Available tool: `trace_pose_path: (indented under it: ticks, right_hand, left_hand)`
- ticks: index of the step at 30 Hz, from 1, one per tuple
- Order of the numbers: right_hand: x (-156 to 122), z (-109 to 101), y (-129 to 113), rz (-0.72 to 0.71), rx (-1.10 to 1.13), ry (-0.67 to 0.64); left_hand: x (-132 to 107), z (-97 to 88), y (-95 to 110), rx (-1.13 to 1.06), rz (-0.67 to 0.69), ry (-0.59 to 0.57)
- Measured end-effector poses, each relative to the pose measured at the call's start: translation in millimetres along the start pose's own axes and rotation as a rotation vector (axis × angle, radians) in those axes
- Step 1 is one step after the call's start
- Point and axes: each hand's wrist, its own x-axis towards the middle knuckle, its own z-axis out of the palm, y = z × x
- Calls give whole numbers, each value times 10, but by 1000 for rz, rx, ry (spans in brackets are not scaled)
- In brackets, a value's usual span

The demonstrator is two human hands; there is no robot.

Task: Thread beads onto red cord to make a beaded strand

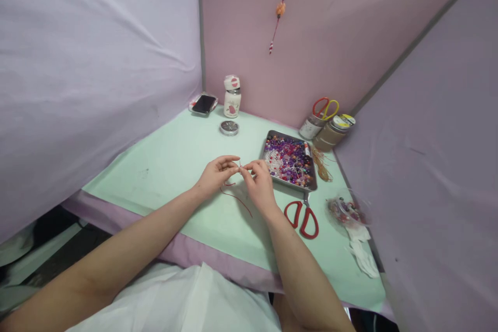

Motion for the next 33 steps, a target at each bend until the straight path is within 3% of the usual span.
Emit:
trace_pose_path:
  ticks: [3, 12, 23, 33]
  right_hand:
    - [9, -6, 20, 47, 63, -26]
    - [26, -20, -3, 384, 462, -148]
    - [24, -44, -16, 468, 569, -210]
    - [-2, 3, -51, 475, 532, -177]
  left_hand:
    - [20, -6, -7, -17, -38, -16]
    - [-9, -11, 16, -97, -75, -111]
    - [-23, -14, 62, -283, -220, -207]
    - [11, 13, -19, -245, -120, -105]
